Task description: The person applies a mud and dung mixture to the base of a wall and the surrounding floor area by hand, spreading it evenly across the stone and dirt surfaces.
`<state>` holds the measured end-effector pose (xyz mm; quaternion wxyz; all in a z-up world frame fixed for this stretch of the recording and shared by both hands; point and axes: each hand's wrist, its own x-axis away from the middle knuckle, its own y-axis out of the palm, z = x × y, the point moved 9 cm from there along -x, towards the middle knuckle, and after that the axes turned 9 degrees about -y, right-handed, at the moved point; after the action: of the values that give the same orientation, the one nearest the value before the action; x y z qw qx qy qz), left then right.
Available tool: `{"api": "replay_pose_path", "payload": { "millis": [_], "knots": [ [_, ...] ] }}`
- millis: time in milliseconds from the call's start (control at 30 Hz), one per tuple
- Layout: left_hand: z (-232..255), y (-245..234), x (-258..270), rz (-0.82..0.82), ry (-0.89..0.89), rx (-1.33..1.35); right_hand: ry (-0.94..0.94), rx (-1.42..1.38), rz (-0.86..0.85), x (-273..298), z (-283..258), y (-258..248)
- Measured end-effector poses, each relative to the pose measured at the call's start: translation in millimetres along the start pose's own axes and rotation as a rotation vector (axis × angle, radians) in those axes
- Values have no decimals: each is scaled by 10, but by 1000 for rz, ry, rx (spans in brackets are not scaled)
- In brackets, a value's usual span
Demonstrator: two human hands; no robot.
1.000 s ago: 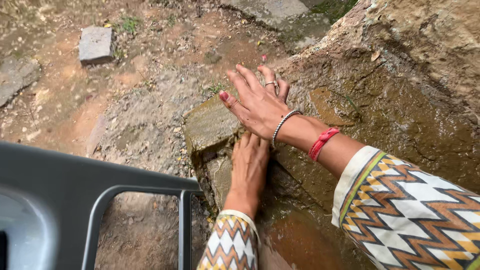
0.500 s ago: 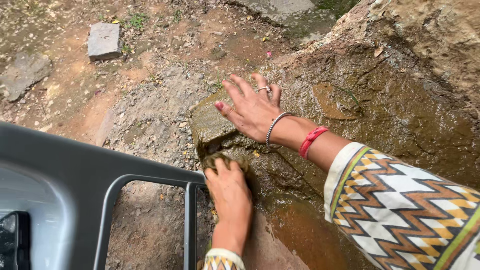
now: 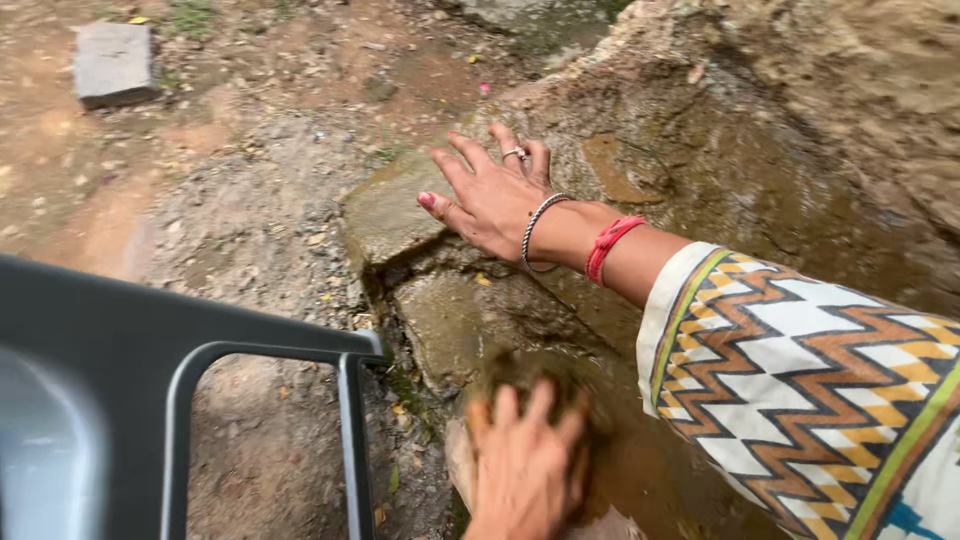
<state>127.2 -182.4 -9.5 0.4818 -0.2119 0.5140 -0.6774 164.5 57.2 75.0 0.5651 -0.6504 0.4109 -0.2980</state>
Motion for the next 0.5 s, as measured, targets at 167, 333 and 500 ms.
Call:
{"api": "replay_pose_path", "payload": {
  "millis": [167, 333, 500],
  "knots": [
    [14, -6, -605, -118, -378, -196, 75, 14, -61, 646, 97, -28],
    [1171, 433, -15, -152, -28, 2, 78, 16, -61, 1581, 7, -38],
    [1280, 216, 1046, -358, 207, 142, 196, -42, -108, 2491, -77, 63]
  ]
}}
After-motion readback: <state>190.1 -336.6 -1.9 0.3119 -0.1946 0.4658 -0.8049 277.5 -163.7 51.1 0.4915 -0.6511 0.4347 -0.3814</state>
